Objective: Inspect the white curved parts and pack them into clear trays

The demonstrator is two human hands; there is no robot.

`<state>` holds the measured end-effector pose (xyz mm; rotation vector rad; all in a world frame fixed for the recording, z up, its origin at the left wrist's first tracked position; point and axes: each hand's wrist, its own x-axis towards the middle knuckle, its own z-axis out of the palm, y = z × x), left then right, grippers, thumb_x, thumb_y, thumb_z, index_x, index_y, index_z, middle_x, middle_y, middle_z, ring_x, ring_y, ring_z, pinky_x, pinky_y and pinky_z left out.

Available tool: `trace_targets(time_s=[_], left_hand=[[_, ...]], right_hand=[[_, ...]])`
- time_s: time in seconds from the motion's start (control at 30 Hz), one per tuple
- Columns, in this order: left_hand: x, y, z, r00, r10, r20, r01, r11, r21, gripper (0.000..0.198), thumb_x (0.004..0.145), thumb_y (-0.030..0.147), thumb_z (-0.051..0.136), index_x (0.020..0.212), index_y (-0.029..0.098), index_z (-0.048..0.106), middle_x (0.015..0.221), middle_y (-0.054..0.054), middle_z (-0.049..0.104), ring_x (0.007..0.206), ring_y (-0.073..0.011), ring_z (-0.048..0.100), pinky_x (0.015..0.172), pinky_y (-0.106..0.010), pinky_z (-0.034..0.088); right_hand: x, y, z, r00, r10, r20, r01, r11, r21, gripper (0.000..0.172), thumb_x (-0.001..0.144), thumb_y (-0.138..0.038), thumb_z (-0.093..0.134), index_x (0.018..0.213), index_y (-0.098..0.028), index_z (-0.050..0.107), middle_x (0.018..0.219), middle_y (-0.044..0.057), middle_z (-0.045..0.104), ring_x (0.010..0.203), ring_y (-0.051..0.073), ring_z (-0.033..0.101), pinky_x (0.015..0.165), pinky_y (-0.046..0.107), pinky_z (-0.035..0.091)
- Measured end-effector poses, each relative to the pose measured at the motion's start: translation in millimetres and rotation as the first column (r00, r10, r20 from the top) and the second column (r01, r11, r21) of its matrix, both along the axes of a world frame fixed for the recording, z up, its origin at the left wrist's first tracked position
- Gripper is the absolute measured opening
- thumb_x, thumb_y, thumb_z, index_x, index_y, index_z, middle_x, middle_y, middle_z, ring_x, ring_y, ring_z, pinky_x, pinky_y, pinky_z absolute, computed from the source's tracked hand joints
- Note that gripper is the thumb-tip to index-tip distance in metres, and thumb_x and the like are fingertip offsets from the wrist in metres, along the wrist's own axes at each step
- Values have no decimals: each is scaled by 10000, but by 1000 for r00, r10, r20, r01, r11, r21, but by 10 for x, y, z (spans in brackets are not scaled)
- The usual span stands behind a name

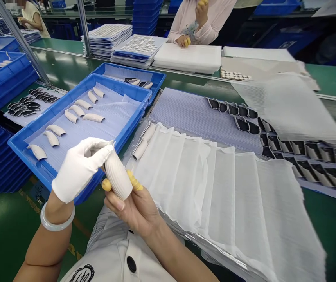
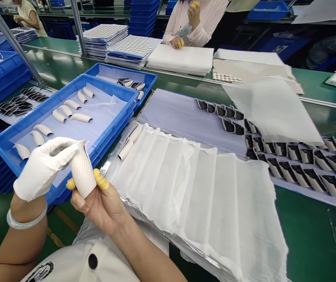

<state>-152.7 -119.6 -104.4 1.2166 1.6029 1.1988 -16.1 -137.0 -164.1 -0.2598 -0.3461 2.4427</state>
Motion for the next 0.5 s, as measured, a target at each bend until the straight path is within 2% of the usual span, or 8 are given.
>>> trace_targets(time_s=[0.1,0.2,0.27,0.37,0.5], left_hand=[[-33,12,-26,992,-60,112,58,998,27,171,749,311,718,853,178,692,824,-14,687,798,-142,632,685,-216,512],[-51,24,-45,988,-97,124,89,994,69,135,749,246,707,862,174,699,835,-24,690,784,-144,635,677,-225,521],[-45,31,-43,991,-114,76,106,989,104,180,756,222,686,931,181,704,883,-33,694,799,-151,640,683,-237,528],[-14,40,-25,994,-93,-50,99,985,144,252,770,224,659,1016,184,691,989,-52,696,865,-173,648,724,-264,541],[43,73,-6,952,-68,-299,144,961,238,263,745,275,701,992,186,684,967,-39,693,885,-174,647,799,-277,529]], right_hand=[[38,13,0,982,-126,140,114,989,90,368,786,-515,656,913,-174,597,800,31,629,483,79,463,474,234,308],[84,31,10,923,-237,304,183,963,197,410,749,-479,714,1007,-190,581,768,12,608,519,96,522,484,223,345],[109,37,6,878,-291,380,199,944,263,452,737,-474,726,1060,-199,572,772,1,589,545,96,526,500,223,374],[132,43,-13,818,-366,443,209,908,364,450,744,-474,722,1076,-218,561,885,10,589,583,84,505,529,228,409],[153,57,-7,761,-421,493,179,867,465,419,759,-466,710,1058,-216,556,942,17,596,611,85,515,552,234,440]])
